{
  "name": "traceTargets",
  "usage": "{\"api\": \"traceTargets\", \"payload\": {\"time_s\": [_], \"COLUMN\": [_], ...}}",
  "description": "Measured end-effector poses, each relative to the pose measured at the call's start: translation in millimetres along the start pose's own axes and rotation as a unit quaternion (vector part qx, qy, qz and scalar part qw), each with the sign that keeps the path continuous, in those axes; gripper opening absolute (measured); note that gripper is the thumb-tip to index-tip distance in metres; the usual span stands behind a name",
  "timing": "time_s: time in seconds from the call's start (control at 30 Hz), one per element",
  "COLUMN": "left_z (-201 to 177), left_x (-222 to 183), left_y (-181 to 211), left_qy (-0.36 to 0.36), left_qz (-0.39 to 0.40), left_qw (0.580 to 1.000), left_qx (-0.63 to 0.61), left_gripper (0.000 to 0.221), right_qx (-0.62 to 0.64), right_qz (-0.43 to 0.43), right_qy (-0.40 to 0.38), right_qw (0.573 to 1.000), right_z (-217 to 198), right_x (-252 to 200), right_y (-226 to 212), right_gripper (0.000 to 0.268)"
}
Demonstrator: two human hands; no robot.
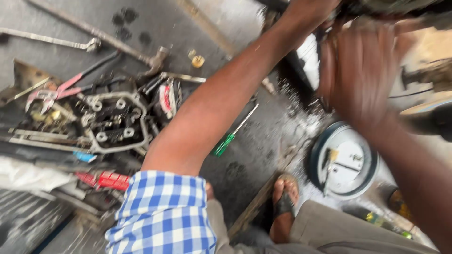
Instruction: Repairing and servicing the engine components, specifically the clutch assembly, of a motorcycle.
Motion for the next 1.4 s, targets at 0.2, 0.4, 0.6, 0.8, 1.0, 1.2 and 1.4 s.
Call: {"api": "traceTargets", "payload": {"time_s": [0.2,0.4,0.6,0.8,1.0,1.2,1.4], "left_z": [2,46,52,53,54,65,68], "left_x": [-16,13,24,10,-1,9,3], "left_y": [-11,80,47,48,50,37,42], "left_qy": [-0.004,-0.029,-0.032,-0.094,-0.120,-0.126,-0.112], "left_qz": [-0.025,0.050,-0.032,-0.049,-0.077,-0.077,-0.045], "left_qw": [1.000,0.998,0.998,0.991,0.982,0.979,0.982], "left_qx": [0.004,-0.034,-0.051,-0.084,-0.126,-0.139,-0.147], "left_gripper": [0.023,0.024,0.024,0.030,0.037,0.041,0.047], "right_qx": [0.229,0.277,0.229,0.372,0.340,0.143,0.260], "right_qz": [0.364,0.659,0.664,0.657,0.570,0.471,0.593], "right_qy": [-0.276,-0.234,-0.288,-0.173,-0.025,-0.109,-0.009], "right_qw": [0.859,0.659,0.651,0.632,0.747,0.864,0.762], "right_z": [149,243,200,94,-14,-4,31], "right_x": [-176,-214,-203,-183,-108,13,17], "right_y": [-133,-178,-163,-140,-54,-5,12], "right_gripper": [0.018,0.065,0.053,0.033,0.030,0.045,0.047]}}
Point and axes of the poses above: each hand's wrist, its own x-axis towards the middle knuckle, its own z-axis out of the palm, y = z × x, the point moved 6 cm from there along x, towards the middle knuckle, and after that the axes turned 8 degrees about y, right-handed, at the moved point
